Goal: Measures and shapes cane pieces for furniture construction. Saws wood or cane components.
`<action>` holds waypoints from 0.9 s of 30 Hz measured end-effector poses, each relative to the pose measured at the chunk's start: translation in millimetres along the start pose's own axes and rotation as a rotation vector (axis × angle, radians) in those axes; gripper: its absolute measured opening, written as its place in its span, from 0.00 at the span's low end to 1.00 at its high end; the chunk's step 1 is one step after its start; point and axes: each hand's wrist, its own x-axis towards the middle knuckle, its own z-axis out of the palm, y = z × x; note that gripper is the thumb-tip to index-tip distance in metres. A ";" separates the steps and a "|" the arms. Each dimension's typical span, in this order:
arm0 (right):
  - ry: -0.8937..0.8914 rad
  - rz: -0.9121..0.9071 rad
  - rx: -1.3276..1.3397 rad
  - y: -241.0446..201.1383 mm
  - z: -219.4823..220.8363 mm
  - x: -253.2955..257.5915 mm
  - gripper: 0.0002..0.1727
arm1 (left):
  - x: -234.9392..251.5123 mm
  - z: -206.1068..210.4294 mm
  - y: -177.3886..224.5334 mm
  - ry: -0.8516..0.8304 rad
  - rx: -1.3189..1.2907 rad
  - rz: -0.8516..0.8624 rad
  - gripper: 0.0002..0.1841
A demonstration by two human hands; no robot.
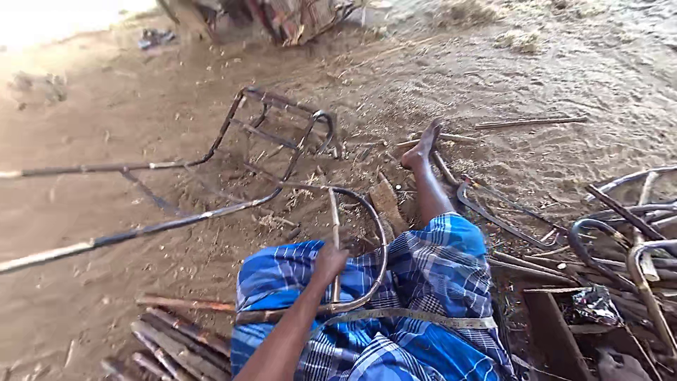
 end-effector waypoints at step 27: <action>-1.127 0.177 2.532 -526.4 -174.4 -244.4 0.37 | -66.3 -203.8 163.1 0.072 0.995 0.984 0.44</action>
